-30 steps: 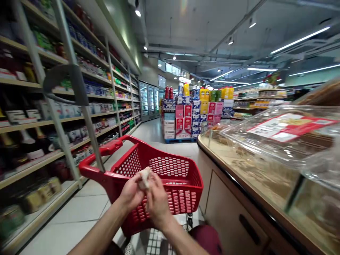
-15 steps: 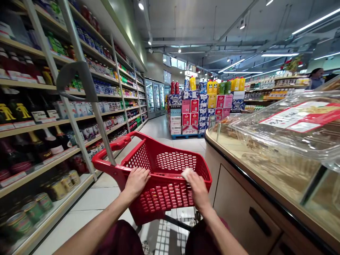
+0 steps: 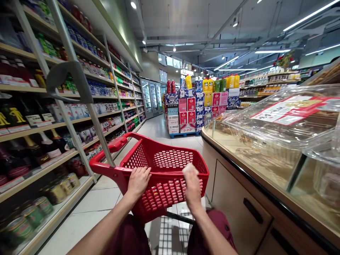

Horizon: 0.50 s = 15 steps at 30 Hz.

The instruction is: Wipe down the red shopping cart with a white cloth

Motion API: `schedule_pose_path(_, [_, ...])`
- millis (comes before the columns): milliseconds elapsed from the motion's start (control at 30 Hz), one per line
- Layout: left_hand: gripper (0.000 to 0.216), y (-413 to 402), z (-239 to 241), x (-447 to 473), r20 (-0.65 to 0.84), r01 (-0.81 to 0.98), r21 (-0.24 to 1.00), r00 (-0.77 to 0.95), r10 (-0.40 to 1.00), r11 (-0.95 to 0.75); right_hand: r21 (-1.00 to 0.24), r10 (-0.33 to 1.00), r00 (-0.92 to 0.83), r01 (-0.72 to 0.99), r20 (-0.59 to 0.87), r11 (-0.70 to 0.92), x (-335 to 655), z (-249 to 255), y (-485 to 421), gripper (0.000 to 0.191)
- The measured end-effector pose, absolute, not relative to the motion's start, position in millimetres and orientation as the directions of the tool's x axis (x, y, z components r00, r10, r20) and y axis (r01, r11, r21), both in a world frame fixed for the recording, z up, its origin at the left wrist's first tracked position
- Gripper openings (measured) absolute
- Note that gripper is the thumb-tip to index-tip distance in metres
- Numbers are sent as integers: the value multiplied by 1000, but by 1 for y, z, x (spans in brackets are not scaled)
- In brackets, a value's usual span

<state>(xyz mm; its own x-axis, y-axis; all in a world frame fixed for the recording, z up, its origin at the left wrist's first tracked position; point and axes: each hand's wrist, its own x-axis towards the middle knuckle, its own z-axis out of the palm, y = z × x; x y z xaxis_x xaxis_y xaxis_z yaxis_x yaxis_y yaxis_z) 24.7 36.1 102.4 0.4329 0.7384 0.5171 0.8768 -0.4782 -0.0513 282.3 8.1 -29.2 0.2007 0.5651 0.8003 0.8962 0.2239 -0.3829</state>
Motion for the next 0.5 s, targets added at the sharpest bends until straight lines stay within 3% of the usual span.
schedule_pose_path(67, [29, 35, 101, 28, 513, 879, -93, 445, 734, -468, -355, 595, 126, 890, 794, 286, 279, -29, 9, 55])
schedule_pose_path(233, [31, 31, 100, 32, 542, 876, -102, 447, 712, -472, -465, 520, 353, 880, 778, 98, 294, -29, 8, 49])
schedule_pose_path(400, [33, 28, 100, 29, 567, 838, -21, 459, 684, -545, -350, 593, 124, 893, 796, 283, 286, -28, 7, 55])
schedule_pose_path(500, [35, 25, 97, 30, 576, 845, -17, 446, 686, -535, -412, 504, 272, 891, 820, 190, 281, -27, 6, 56])
